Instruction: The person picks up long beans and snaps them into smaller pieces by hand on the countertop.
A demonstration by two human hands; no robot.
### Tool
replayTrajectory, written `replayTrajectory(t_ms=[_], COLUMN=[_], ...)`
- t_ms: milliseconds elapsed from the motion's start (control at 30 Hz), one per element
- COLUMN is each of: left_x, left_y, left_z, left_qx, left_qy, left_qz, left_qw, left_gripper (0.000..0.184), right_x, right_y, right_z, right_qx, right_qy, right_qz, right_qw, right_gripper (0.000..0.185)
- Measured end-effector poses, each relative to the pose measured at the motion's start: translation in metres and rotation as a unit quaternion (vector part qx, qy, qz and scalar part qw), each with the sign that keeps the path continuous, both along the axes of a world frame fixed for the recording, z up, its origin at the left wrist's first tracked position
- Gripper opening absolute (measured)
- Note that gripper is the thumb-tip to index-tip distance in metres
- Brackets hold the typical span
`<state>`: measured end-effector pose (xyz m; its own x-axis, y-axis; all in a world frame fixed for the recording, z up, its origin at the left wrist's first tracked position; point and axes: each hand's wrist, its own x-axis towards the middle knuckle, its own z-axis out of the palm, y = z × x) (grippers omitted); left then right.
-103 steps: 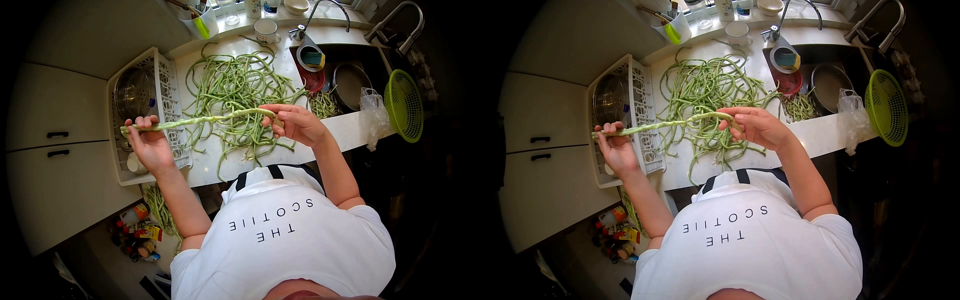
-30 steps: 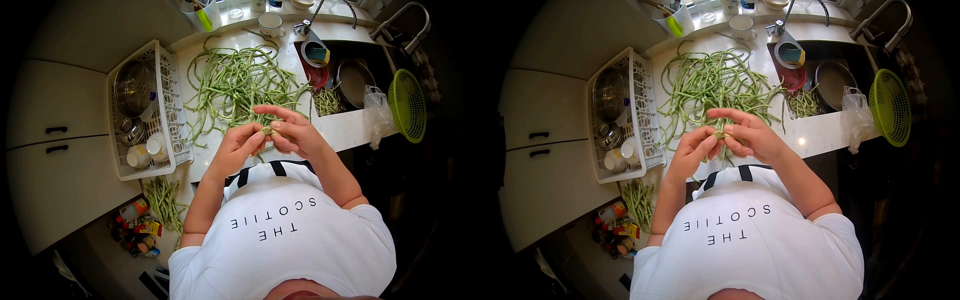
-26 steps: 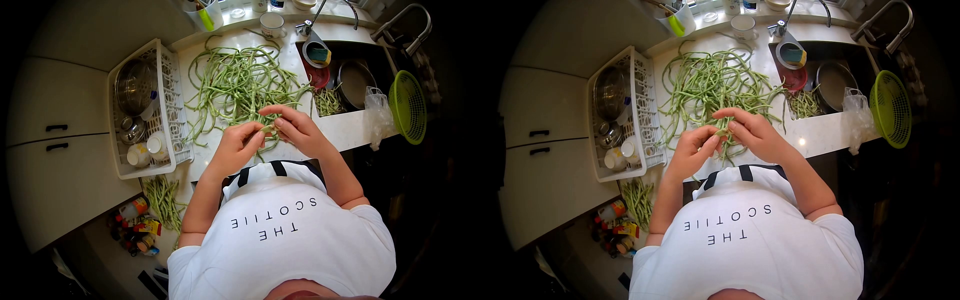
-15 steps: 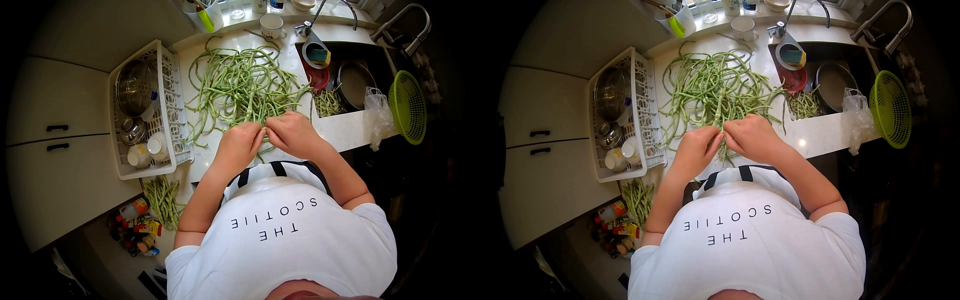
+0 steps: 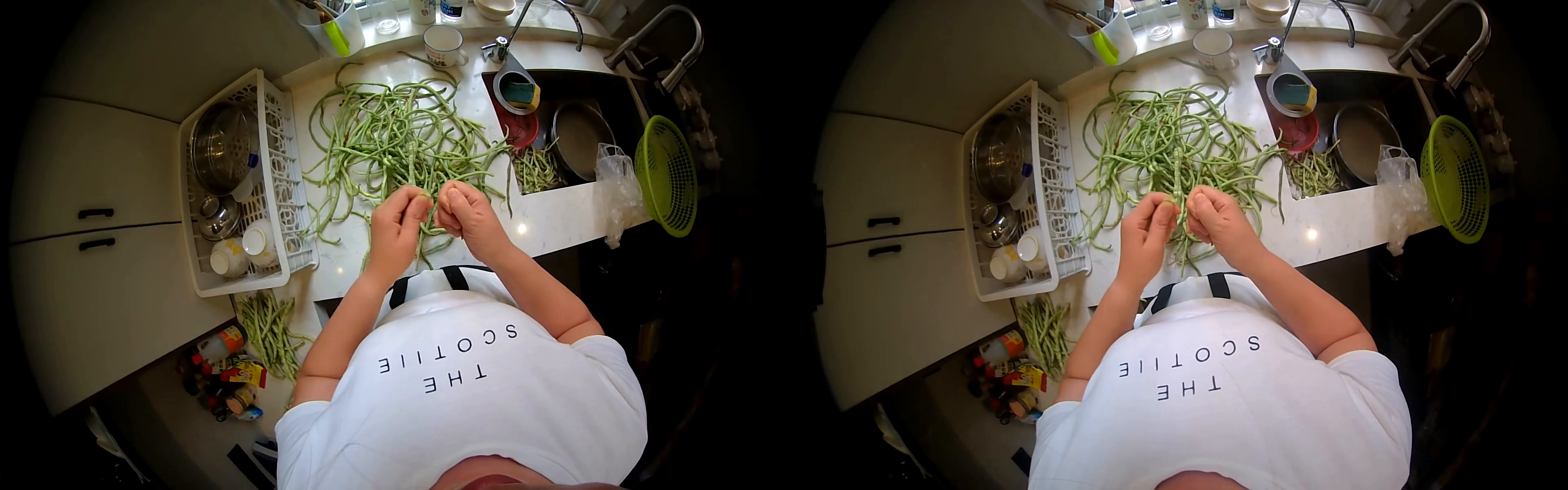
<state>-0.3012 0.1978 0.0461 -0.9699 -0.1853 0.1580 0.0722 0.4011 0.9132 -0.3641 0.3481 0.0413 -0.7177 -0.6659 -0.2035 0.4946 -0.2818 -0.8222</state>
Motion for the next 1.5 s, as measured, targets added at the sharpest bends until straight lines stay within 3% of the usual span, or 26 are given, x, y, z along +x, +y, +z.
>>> replayTrajectory(t_ms=[67, 100, 167, 200, 267, 300, 333, 400, 433, 500, 533, 600, 667, 733, 767, 833, 933, 1000, 1067, 1133, 1200, 1233, 1267, 1300, 1433, 1500], left_x=[-0.001, -0.002, -0.003, -0.003, -0.002, 0.0, 0.001, 0.001, 0.0, -0.001, -0.001, -0.002, 0.001, 0.01, 0.016, 0.031, 0.058, 0.069, 0.078, 0.086, 0.082, 0.079, 0.076, 0.071, 0.052, 0.05], left_y=[-0.001, -0.003, -0.011, -0.014, -0.023, -0.027, -0.029, -0.033, -0.034, -0.033, -0.031, -0.027, -0.025, -0.026, -0.029, -0.04, -0.065, -0.08, -0.089, -0.098, -0.095, -0.091, -0.084, -0.075, -0.031, -0.03], left_z=[-0.005, -0.004, 0.004, 0.007, 0.013, 0.017, 0.02, 0.023, 0.022, 0.019, 0.021, 0.033, 0.049, 0.061, 0.065, 0.073, 0.074, 0.067, 0.052, 0.02, -0.003, -0.017, -0.029, -0.036, -0.025, -0.024], left_qx=[0.26, 0.259, 0.418, 0.417, 0.49, 0.484, 0.483, 0.49, 0.489, 0.536, 0.538, 0.571, 0.585, 0.614, 0.623, 0.626, 0.619, 0.61, 0.524, 0.519, 0.274, 0.275, 0.025, -0.227, -0.041, 0.028], left_qy=[-0.039, -0.039, -0.037, -0.036, -0.046, -0.051, -0.049, -0.043, -0.042, 0.003, 0.001, 0.086, 0.096, 0.107, 0.114, 0.13, 0.161, 0.175, 0.135, 0.083, -0.168, -0.165, -0.089, -0.007, -0.044, -0.056], left_qz=[0.006, 0.006, -0.009, -0.007, -0.005, -0.006, -0.003, -0.026, -0.025, -0.06, -0.059, -0.096, -0.101, -0.132, -0.125, -0.129, -0.102, -0.069, 0.016, 0.037, 0.192, 0.194, 0.187, 0.168, 0.038, 0.004], left_qw=[0.965, 0.965, 0.907, 0.908, 0.871, 0.873, 0.874, 0.87, 0.871, 0.842, 0.841, 0.81, 0.799, 0.771, 0.764, 0.758, 0.762, 0.77, 0.841, 0.85, 0.928, 0.927, 0.978, 0.959, 0.997, 0.998], left_gripper=[0.017, 0.017, 0.026, 0.026, 0.032, 0.036, 0.036, 0.029, 0.029, 0.029, 0.029, 0.028, 0.027, 0.031, 0.03, 0.023, 0.018, 0.017, 0.02, 0.016, 0.02, 0.02, 0.025, 0.03, 0.035, 0.036], right_x=[-0.003, -0.006, -0.028, -0.041, -0.067, -0.08, -0.086, -0.089, -0.088, -0.077, -0.069, -0.045, -0.011, 0.012, 0.011, -0.004, -0.035, -0.058, -0.062, -0.059, -0.049, -0.038, -0.027, -0.019, 0.003, 0.0], right_y=[0.003, 0.006, 0.027, 0.042, 0.07, 0.087, 0.103, 0.113, 0.111, 0.099, 0.09, 0.055, 0.013, -0.015, -0.026, -0.044, -0.038, -0.019, -0.009, -0.003, -0.004, -0.008, -0.011, -0.013, -0.031, -0.039], right_z=[-0.005, -0.007, -0.011, -0.014, -0.018, -0.014, -0.017, -0.037, -0.039, -0.036, -0.039, -0.05, -0.041, -0.048, -0.053, -0.057, -0.065, -0.07, -0.065, -0.054, -0.055, -0.051, -0.048, -0.048, -0.04, -0.041], right_qx=[-0.004, -0.007, 0.099, 0.188, 0.356, 0.422, 0.547, 0.628, 0.627, 0.448, 0.347, 0.183, 0.148, 0.078, 0.078, -0.127, -0.241, -0.26, -0.276, -0.212, -0.151, -0.03, 0.091, 0.1, 0.061, 0.044], right_qy=[0.018, 0.037, 0.167, 0.202, 0.405, 0.481, 0.479, 0.577, 0.578, 0.359, 0.259, 0.11, -0.012, -0.22, -0.22, -0.43, -0.441, -0.397, -0.353, -0.257, -0.196, -0.098, 0.001, 0.009, 0.026, 0.029], right_qz=[-0.031, -0.06, -0.137, -0.181, -0.276, -0.252, -0.205, -0.256, -0.256, -0.133, -0.06, 0.145, 0.299, 0.298, 0.298, 0.146, -0.006, -0.003, -0.003, -0.027, -0.02, -0.004, 0.011, 0.072, 0.212, 0.183], right_qw=[0.999, 0.997, 0.971, 0.944, 0.795, 0.726, 0.655, 0.456, 0.456, 0.808, 0.899, 0.966, 0.943, 0.926, 0.925, 0.882, 0.865, 0.88, 0.894, 0.943, 0.969, 0.995, 0.996, 0.992, 0.975, 0.982], right_gripper=[0.029, 0.028, 0.029, 0.029, 0.022, 0.018, 0.024, 0.03, 0.03, 0.03, 0.033, 0.048, 0.054, 0.055, 0.055, 0.053, 0.035, 0.029, 0.023, 0.021, 0.02, 0.021, 0.023, 0.027, 0.028, 0.029])
